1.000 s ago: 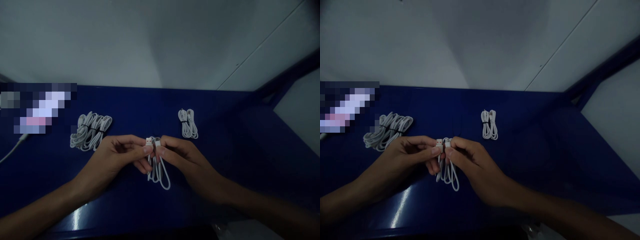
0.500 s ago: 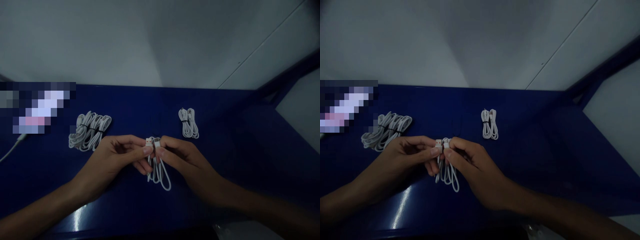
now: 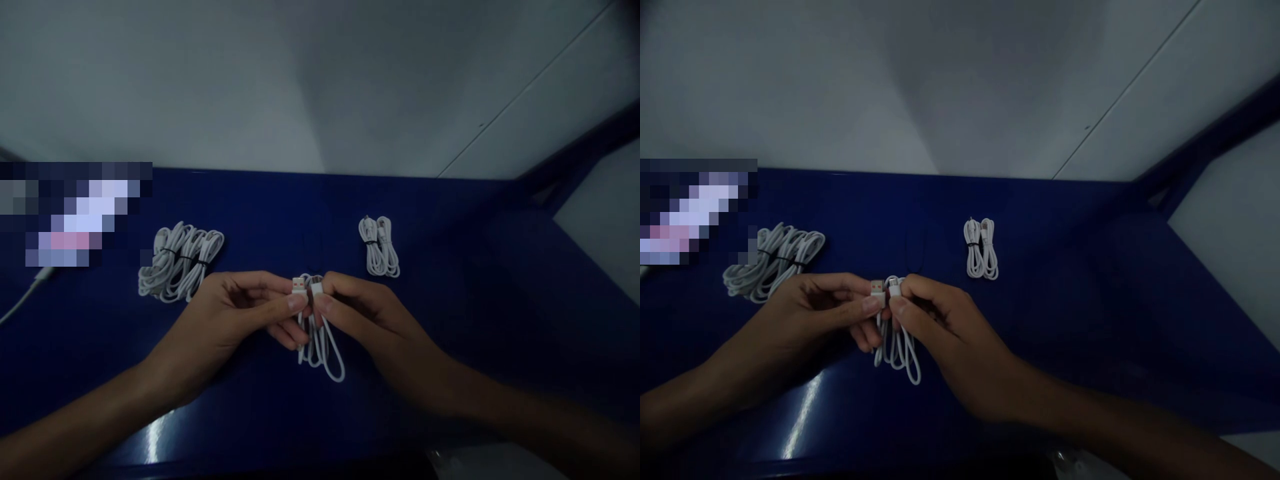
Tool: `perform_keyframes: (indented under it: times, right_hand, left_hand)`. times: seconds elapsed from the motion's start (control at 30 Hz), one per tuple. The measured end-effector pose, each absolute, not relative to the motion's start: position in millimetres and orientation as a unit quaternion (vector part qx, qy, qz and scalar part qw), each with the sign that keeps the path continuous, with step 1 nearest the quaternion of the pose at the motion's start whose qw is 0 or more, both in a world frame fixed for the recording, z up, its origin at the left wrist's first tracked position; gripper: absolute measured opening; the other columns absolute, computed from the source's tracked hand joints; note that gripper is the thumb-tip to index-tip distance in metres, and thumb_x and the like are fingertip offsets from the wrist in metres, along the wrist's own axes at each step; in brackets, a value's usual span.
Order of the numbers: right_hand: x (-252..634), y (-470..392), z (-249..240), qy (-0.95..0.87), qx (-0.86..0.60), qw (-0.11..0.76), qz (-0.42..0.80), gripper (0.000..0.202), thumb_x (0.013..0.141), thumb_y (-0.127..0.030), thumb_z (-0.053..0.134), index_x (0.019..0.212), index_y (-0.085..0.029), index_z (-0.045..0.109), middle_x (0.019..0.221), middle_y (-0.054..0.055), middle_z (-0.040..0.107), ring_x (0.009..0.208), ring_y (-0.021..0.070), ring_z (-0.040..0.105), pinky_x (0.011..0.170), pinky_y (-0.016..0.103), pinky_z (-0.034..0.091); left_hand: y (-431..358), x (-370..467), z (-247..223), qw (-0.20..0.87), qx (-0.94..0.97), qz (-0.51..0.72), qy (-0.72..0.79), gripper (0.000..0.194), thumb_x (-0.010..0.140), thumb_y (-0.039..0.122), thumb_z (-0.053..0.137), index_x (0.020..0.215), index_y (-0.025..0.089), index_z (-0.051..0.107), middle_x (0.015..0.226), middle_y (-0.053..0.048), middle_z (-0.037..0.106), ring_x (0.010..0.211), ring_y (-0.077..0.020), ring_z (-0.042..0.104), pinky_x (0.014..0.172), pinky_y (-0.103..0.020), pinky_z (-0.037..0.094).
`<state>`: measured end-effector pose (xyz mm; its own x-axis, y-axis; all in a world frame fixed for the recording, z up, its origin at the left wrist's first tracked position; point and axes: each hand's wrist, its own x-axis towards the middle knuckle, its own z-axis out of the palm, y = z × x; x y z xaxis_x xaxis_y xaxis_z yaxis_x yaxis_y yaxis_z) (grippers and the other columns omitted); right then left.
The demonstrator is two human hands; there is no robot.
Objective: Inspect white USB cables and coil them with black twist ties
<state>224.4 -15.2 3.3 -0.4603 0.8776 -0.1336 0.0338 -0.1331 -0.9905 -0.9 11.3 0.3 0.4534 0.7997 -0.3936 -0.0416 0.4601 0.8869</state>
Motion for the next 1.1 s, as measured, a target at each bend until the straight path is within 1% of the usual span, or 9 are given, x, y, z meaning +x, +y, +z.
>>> perform_keyframes:
  times: [0.13,0.33,0.43,0.67,0.77,0.87,1.0,1.1]
  right_hand:
    - [224.6,-15.1,2.4,-0.564,-0.413,0.327,0.636,0.031,0.118,-0.034,0.056,0.095,-0.021,0.071,0.091,-0.001,0.065,0.084,0.0150,0.058,0.076,0.030,0.048]
    - [225.5,-14.6,-0.7,-0.570,-0.413,0.331,0.628,0.031,0.118,-0.035,0.056,0.094,-0.021,0.071,0.089,-0.001,0.064,0.081,0.0155,0.056,0.074,0.032,0.047]
    - [226.1,-14.9,-0.8,-0.570,-0.414,0.333,0.626,0.031,0.118,-0.034,0.056,0.093,-0.021,0.070,0.088,-0.001,0.063,0.080,0.0151,0.055,0.073,0.031,0.047]
    - [226.2,-12.9,0.6,-0.582,-0.414,0.324,0.620,0.033,0.118,-0.037,0.054,0.094,-0.021,0.070,0.091,0.000,0.065,0.083,0.0157,0.057,0.076,0.031,0.048]
    - [225.7,-11.8,1.0,-0.581,-0.418,0.321,0.620,0.035,0.119,-0.039,0.053,0.093,-0.021,0.069,0.089,0.000,0.063,0.081,0.0159,0.056,0.074,0.031,0.047]
    - [225.3,-11.9,1.5,-0.580,-0.420,0.315,0.623,0.036,0.119,-0.041,0.052,0.094,-0.022,0.069,0.091,0.001,0.064,0.083,0.0167,0.057,0.076,0.031,0.048]
    - [225.0,-12.4,2.3,-0.568,-0.419,0.316,0.635,0.036,0.119,-0.041,0.053,0.092,-0.022,0.066,0.091,0.000,0.063,0.084,0.0165,0.057,0.077,0.031,0.048]
    - [224.5,-12.0,2.3,-0.564,-0.406,0.327,0.641,0.035,0.119,-0.039,0.054,0.091,-0.021,0.067,0.090,-0.001,0.063,0.083,0.0149,0.057,0.078,0.029,0.048]
  left_hand:
    - [11.1,-2.1,0.3,0.734,0.427,0.284,0.446,0.010,0.096,0.028,0.091,0.105,0.026,0.093,0.081,-0.003,0.088,0.074,-0.0136,0.084,0.073,-0.015,0.067]
    - [9.3,-5.6,-0.8,0.734,0.428,0.279,0.447,0.017,0.095,0.027,0.092,0.112,0.029,0.092,0.086,-0.002,0.089,0.080,-0.0130,0.084,0.079,-0.016,0.067]
    - [9.4,-6.1,-1.3,0.738,0.426,0.277,0.445,0.017,0.096,0.026,0.091,0.113,0.029,0.092,0.088,-0.002,0.089,0.080,-0.0131,0.084,0.079,-0.017,0.068]
    - [10.8,-4.9,1.3,0.740,0.416,0.274,0.452,0.014,0.096,0.027,0.091,0.110,0.026,0.092,0.087,-0.004,0.089,0.080,-0.0139,0.083,0.078,-0.017,0.068]
    - [10.8,-4.1,1.9,0.741,0.413,0.275,0.453,0.011,0.095,0.026,0.091,0.106,0.025,0.093,0.086,-0.004,0.088,0.079,-0.0141,0.083,0.076,-0.017,0.068]
    - [10.0,-3.9,1.7,0.741,0.410,0.281,0.453,0.008,0.094,0.025,0.092,0.102,0.024,0.093,0.085,-0.005,0.088,0.078,-0.0147,0.083,0.076,-0.017,0.068]
    - [10.1,-3.8,1.0,0.745,0.412,0.277,0.447,0.009,0.096,0.026,0.091,0.105,0.023,0.093,0.084,-0.005,0.088,0.077,-0.0143,0.083,0.075,-0.017,0.067]
    - [11.2,-3.7,1.0,0.742,0.416,0.275,0.448,0.010,0.096,0.027,0.091,0.106,0.024,0.092,0.084,-0.004,0.088,0.077,-0.0141,0.083,0.075,-0.017,0.067]
